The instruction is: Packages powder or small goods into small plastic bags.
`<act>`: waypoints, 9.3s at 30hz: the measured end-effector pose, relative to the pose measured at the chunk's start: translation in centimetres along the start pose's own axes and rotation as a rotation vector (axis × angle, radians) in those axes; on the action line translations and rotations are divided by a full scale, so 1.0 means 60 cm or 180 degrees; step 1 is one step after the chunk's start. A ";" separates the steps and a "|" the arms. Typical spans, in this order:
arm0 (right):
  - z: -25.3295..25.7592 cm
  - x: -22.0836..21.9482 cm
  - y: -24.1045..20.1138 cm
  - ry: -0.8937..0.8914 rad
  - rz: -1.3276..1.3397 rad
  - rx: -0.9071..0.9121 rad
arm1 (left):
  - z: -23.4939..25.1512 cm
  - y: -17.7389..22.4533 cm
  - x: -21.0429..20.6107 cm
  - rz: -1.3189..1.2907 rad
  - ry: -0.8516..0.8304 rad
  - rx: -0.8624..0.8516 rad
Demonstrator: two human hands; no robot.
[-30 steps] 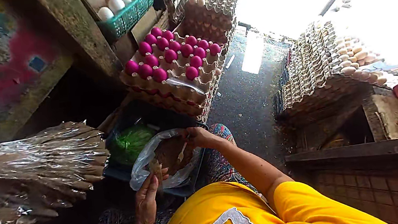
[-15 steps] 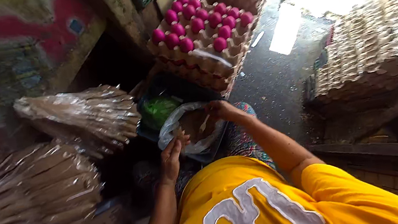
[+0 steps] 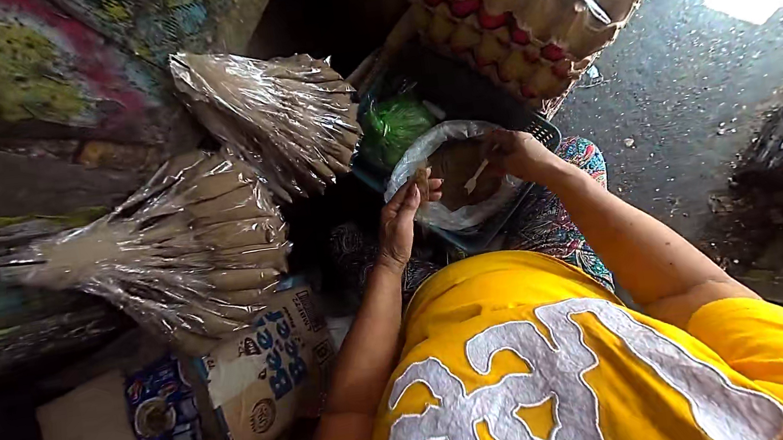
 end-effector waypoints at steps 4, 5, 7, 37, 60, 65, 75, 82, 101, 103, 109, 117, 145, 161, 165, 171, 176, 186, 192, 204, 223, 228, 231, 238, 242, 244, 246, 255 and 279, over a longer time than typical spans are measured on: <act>0.005 -0.012 0.001 -0.0060 0.0065 -0.0036 | 0.015 0.009 0.014 -0.0259 -0.0016 -0.0239; 0.001 -0.009 -0.010 -0.0058 0.0176 -0.0082 | 0.016 0.012 0.017 -0.0295 0.0000 -0.0265; -0.009 0.004 -0.033 -0.0006 0.0409 -0.0184 | 0.015 0.017 0.020 -0.0313 0.0040 -0.0259; -0.052 0.131 -0.108 0.0951 0.1293 0.0623 | 0.018 -0.013 -0.028 0.0418 -0.0255 -0.0158; -0.071 0.160 -0.174 0.0820 0.1677 0.1101 | 0.024 -0.017 -0.032 0.0662 -0.0255 -0.0244; -0.067 0.151 -0.183 0.0653 0.1439 0.1207 | 0.024 -0.019 -0.033 0.0777 -0.0254 -0.0228; -0.082 0.124 -0.239 0.0507 0.0197 0.1532 | 0.027 -0.022 -0.036 0.0781 -0.0317 -0.0206; -0.124 0.065 -0.330 0.0094 -0.1659 0.2817 | 0.019 -0.018 -0.030 0.0368 -0.0262 -0.0047; -0.081 0.023 -0.182 0.0532 -0.1374 0.1136 | -0.049 0.006 0.002 -0.0037 -0.0072 -0.0134; -0.095 0.017 -0.242 0.0675 -0.1172 0.1521 | -0.053 0.003 -0.002 0.0196 -0.0027 -0.0205; -0.096 -0.031 -0.334 0.0422 -0.1245 0.1989 | -0.039 0.009 -0.023 0.0248 0.0133 -0.0357; -0.124 -0.009 -0.350 0.0477 -0.1204 0.2013 | -0.039 0.020 -0.040 0.0123 -0.0086 -0.0437; -0.169 0.051 -0.428 0.0913 -0.1670 0.2817 | -0.042 0.102 -0.083 -0.0349 -0.0509 -0.0835; -0.069 0.144 -0.363 0.0833 -0.1658 0.2356 | 0.017 0.061 -0.107 -0.0123 -0.1027 -0.0028; -0.046 0.145 -0.352 0.0936 -0.1701 0.2186 | 0.008 0.053 -0.101 -0.0487 -0.1061 0.0209; -0.028 0.137 -0.368 0.0991 -0.1699 0.2171 | -0.001 0.026 -0.074 -0.1019 -0.0901 0.0511; -0.022 0.121 -0.373 0.0862 -0.1722 0.2002 | 0.000 0.010 -0.068 -0.1375 -0.0929 0.0637; -0.033 0.140 -0.367 0.1029 -0.1732 0.2082 | -0.021 -0.022 -0.072 -0.0948 -0.1234 0.0757; -0.042 0.161 -0.359 0.1073 -0.1657 0.2015 | -0.045 -0.023 -0.067 -0.0563 -0.1121 0.0727; -0.072 0.176 -0.381 0.1158 -0.1704 0.2062 | -0.055 0.007 -0.090 -0.0221 -0.1456 0.0387; -0.094 0.127 -0.357 0.0668 -0.0630 0.2472 | -0.056 -0.010 -0.041 -0.0229 -0.1195 0.0444; -0.104 0.110 -0.352 0.0512 -0.0775 0.2536 | -0.064 -0.011 -0.043 -0.0324 -0.1211 0.0552; -0.106 0.116 -0.349 0.0657 -0.0724 0.2418 | -0.066 -0.005 -0.051 -0.0514 -0.1350 0.0526; -0.090 0.103 -0.312 0.1003 -0.1439 0.1723 | -0.070 0.020 -0.072 -0.0409 -0.1378 0.0542; -0.102 0.068 -0.320 0.0908 -0.1670 0.1623 | -0.053 0.003 -0.061 -0.0645 -0.1273 0.0611; -0.114 0.037 -0.328 0.0858 -0.1823 0.1745 | -0.049 -0.009 -0.050 -0.0684 -0.1146 0.0753; -0.126 -0.005 -0.327 0.0708 -0.1961 0.2009 | -0.046 -0.021 -0.038 -0.0709 -0.0965 0.0918; -0.127 -0.142 -0.240 -0.0402 -0.1798 0.2468 | -0.070 -0.010 -0.039 0.0704 -0.0617 0.0936; -0.091 -0.107 -0.218 -0.1097 -0.2362 0.1660 | -0.067 -0.001 -0.038 0.1579 -0.0465 0.0764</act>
Point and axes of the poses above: each hand's wrist, its own z-axis towards the middle knuckle, its own x-axis out of the back of the hand, y = z × x, the point moved 6 cm from there along z, towards the middle knuckle, and after that the axes turned 15 degrees about x, right-handed, at the moved point
